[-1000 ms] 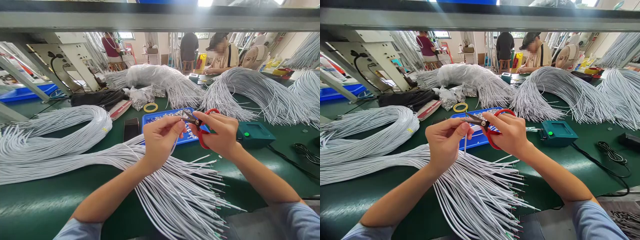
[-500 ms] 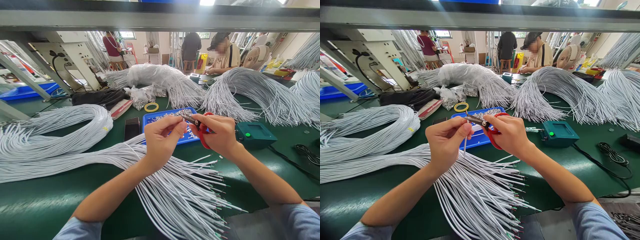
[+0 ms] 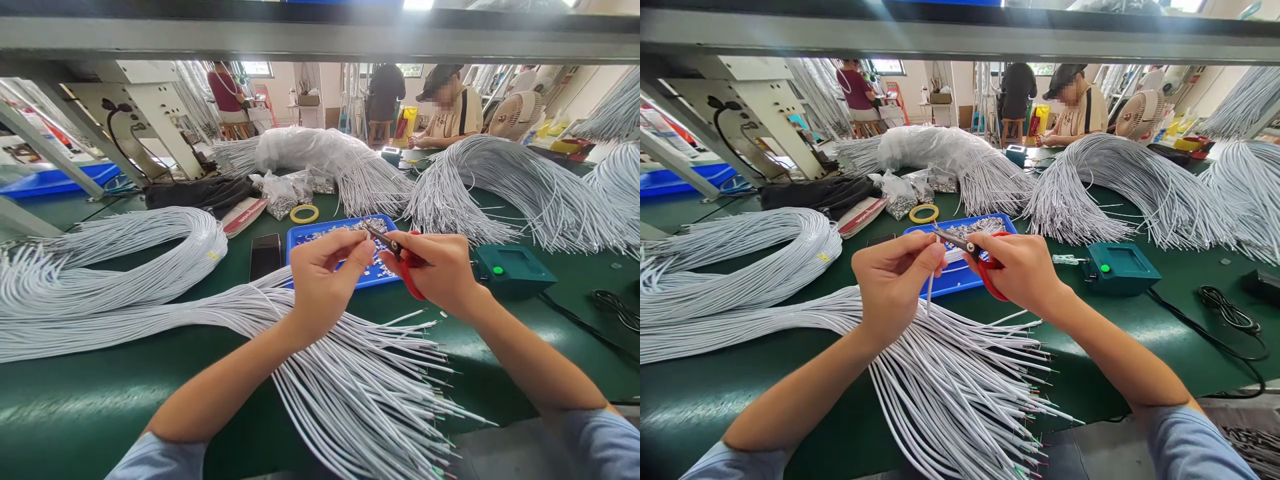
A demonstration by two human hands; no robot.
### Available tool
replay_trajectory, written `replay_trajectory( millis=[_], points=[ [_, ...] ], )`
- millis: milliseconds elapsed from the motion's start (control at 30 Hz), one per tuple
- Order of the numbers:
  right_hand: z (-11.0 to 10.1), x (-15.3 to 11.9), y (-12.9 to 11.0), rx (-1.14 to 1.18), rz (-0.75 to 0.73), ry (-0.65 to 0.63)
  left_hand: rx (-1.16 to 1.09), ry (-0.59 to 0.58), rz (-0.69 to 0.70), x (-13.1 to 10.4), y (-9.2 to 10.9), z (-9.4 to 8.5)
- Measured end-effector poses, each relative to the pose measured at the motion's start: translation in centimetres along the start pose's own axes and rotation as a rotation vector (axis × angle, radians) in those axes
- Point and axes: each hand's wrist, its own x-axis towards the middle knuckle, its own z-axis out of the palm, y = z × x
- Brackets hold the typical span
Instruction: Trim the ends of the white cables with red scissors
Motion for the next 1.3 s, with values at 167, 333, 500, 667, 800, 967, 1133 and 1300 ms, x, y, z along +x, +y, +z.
replay_trajectory(
  millis=[167, 333, 500, 667, 800, 967, 1133, 1300],
  points=[
    [-0.1, -0.1, 0.0, -0.098, -0.019, 0.001, 0.066, 0.002, 0.036, 0.2, 0.2, 0.0],
    [-0.3, 0.1, -0.2, -0.103, 0.014, 0.008, 0.108, 0.017, 0.045, 0.2, 0.0, -0.1],
    [-0.6, 0.4, -0.3, 0.051, 0.272, 0.15, 0.056, -0.011, -0.002, 0.0, 0.1, -0.1],
    [-0.9, 0.7, 0.1, 0.36, 0.447, 0.244, 0.023, -0.357, 0.102, -1.4, 0.8, 0.4],
    [-1.3, 1.2, 0.5, 0.454, 0.483, 0.348, 0.019, -0.869, 0.291, -4.5, 0.2, 1.9],
    [-1.7, 1.3, 0.8, 0.517, 0.476, 0.412, 0.153, -1.156, 0.152, -5.9, -2.9, 3.9],
    [-1.7, 1.3, 0.4, 0.643, 0.552, 0.361, 1.01, -0.864, -0.109, -0.8, -7.0, 1.8],
    [-1.5, 1.3, 1.3, 0.623, 0.564, 0.394, 1.335, -0.873, -0.289, 2.2, -9.9, -0.7]
  ],
)
